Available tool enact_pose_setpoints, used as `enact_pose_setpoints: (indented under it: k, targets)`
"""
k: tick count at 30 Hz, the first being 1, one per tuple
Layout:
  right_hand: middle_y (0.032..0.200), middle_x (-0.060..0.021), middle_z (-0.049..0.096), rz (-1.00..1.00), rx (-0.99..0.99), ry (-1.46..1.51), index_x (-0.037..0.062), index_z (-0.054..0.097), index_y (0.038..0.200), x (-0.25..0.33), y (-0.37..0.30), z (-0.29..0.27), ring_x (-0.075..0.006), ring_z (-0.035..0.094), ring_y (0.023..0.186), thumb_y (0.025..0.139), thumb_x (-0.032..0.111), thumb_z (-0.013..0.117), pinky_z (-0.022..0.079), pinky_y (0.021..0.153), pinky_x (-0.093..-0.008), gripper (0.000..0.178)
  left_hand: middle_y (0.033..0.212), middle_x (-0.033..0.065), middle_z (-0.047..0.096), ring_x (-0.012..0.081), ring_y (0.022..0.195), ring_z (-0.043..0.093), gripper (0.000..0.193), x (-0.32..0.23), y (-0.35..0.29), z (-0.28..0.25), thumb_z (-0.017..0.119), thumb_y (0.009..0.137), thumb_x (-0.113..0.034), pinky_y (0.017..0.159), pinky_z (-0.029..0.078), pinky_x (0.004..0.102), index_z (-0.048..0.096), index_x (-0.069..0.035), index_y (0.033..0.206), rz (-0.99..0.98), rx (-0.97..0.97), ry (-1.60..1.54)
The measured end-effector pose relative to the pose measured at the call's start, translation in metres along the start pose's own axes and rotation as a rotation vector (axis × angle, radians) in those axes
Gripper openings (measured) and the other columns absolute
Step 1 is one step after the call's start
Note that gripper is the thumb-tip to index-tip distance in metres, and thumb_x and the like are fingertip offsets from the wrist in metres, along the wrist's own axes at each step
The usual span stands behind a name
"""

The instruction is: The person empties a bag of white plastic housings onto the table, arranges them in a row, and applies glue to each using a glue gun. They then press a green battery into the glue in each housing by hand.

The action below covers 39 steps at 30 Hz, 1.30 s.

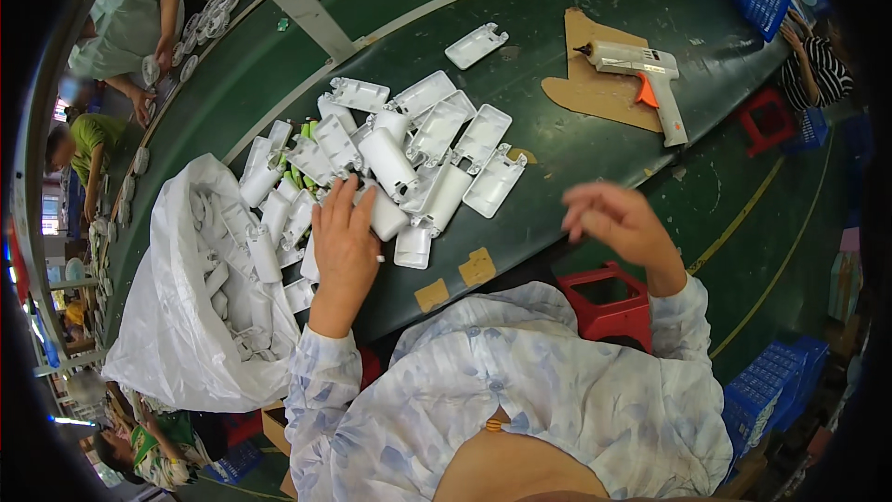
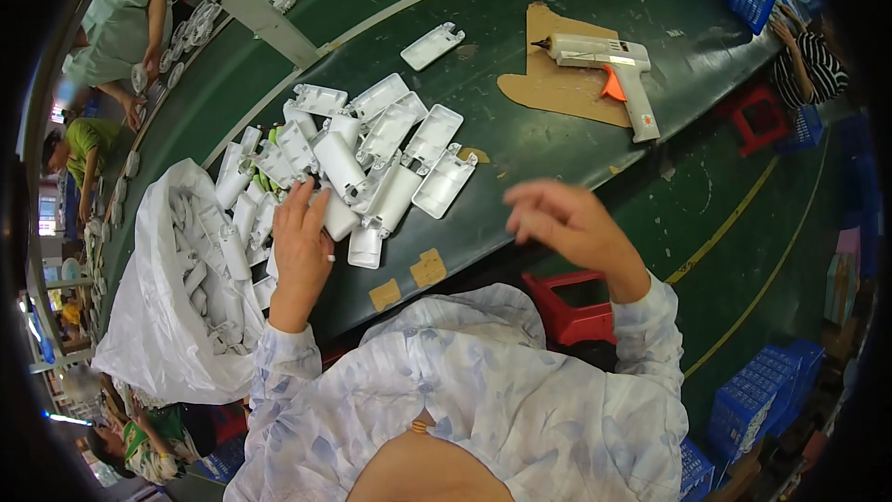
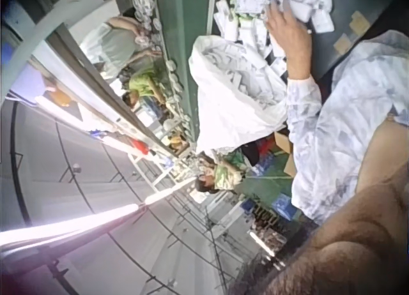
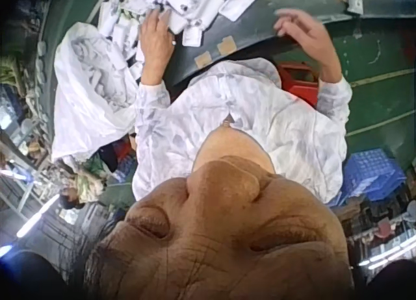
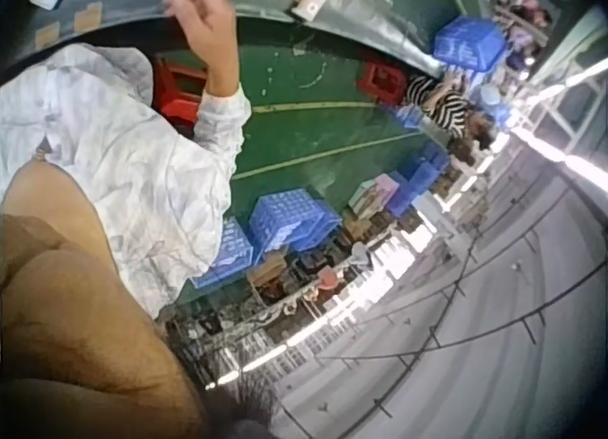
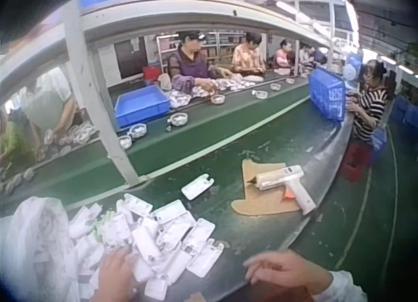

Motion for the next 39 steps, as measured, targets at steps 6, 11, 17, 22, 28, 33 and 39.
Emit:
enact_pose_setpoints:
  k: [6, 11, 17, 22, 28, 33, 39]
  targets:
    - [0.141, -0.0186, 0.049, -0.556, -0.080, -1.018, 0.0054, 0.060, 0.127, 0.020, 0.060, 0.017, -0.0388, 0.048, 0.129, 0.077, 0.016, 0.078, 0.043, 0.105, -0.0479, 0.053, 0.143, 0.0143, 0.053, 0.0340, 0.135, 0.048, 0.060, -0.003, 0.028, -0.035, 0.071, 0.076, -0.009, 0.106, 0.037, 0.0621, 0.058, -0.009, 0.135, -0.101, 0.321, 0.086]
    - [0.145, -0.0154, 0.048, -0.528, -0.071, -1.072, 0.0061, 0.060, 0.126, 0.002, 0.099, 0.019, -0.0375, 0.045, 0.134, 0.078, 0.014, 0.076, 0.040, 0.108, -0.0474, 0.051, 0.106, 0.0167, 0.069, 0.0348, 0.098, 0.066, 0.034, -0.046, 0.106, -0.050, 0.071, 0.081, -0.009, 0.087, 0.052, 0.0412, 0.067, -0.003, 0.113, -0.039, 0.159, -0.233]
    - [0.141, -0.0132, 0.052, -0.586, -0.089, -0.965, 0.0046, 0.064, 0.115, -0.011, 0.119, 0.008, -0.0362, 0.047, 0.132, 0.080, 0.008, 0.072, 0.041, 0.106, -0.0461, 0.036, 0.105, 0.0116, 0.067, 0.0313, 0.100, 0.061, 0.026, -0.063, 0.167, 0.020, 0.075, 0.078, -0.013, 0.084, 0.049, 0.0426, 0.070, -0.003, 0.102, 0.148, 0.201, 0.013]
    - [0.130, -0.0140, 0.056, -0.575, -0.128, -0.954, 0.0044, 0.066, 0.110, -0.014, 0.119, 0.003, -0.0351, 0.053, 0.119, 0.079, 0.007, 0.072, 0.043, 0.099, -0.0453, 0.033, 0.117, 0.0117, 0.066, 0.0316, 0.110, 0.059, 0.028, -0.069, 0.174, 0.028, 0.074, 0.078, -0.011, 0.093, 0.046, 0.0430, 0.072, -0.009, 0.105, 0.176, 0.323, -0.133]
    - [0.109, -0.0131, 0.058, -0.544, -0.229, -0.947, 0.0042, 0.068, 0.098, -0.013, 0.116, -0.001, -0.0316, 0.055, 0.102, 0.075, 0.014, 0.076, 0.043, 0.089, -0.0425, 0.027, 0.126, 0.0127, 0.062, 0.0333, 0.114, 0.058, 0.029, -0.072, 0.161, 0.017, 0.072, 0.077, -0.007, 0.096, 0.046, 0.0434, 0.072, -0.008, 0.106, 0.308, 0.293, -0.346]
    - [0.109, -0.0147, 0.058, -0.556, -0.272, -0.936, 0.0042, 0.067, 0.090, -0.013, 0.113, 0.000, -0.0333, 0.055, 0.103, 0.073, 0.017, 0.077, 0.044, 0.089, -0.0425, 0.024, 0.119, 0.0151, 0.064, 0.0344, 0.110, 0.059, 0.036, -0.063, 0.169, 0.021, 0.070, 0.079, -0.008, 0.095, 0.049, 0.0421, 0.068, -0.001, 0.114, 0.282, 0.212, -0.243]
    - [0.126, -0.0208, 0.057, -0.509, -0.313, -0.882, 0.0023, 0.066, 0.100, -0.016, 0.093, 0.008, -0.0390, 0.055, 0.111, 0.073, 0.012, 0.072, 0.044, 0.097, -0.0449, 0.028, 0.113, 0.0131, 0.066, 0.0325, 0.107, 0.062, 0.054, -0.059, 0.194, 0.035, 0.078, 0.077, -0.030, 0.086, 0.052, 0.0425, 0.065, -0.004, 0.123, 0.151, 0.489, -0.046]
Point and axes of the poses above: each hand's wrist, its own y-axis towards the middle knuckle, its own z-axis out of the palm, x = y × z, the point moved 4 cm from there along y, towards the middle knuckle
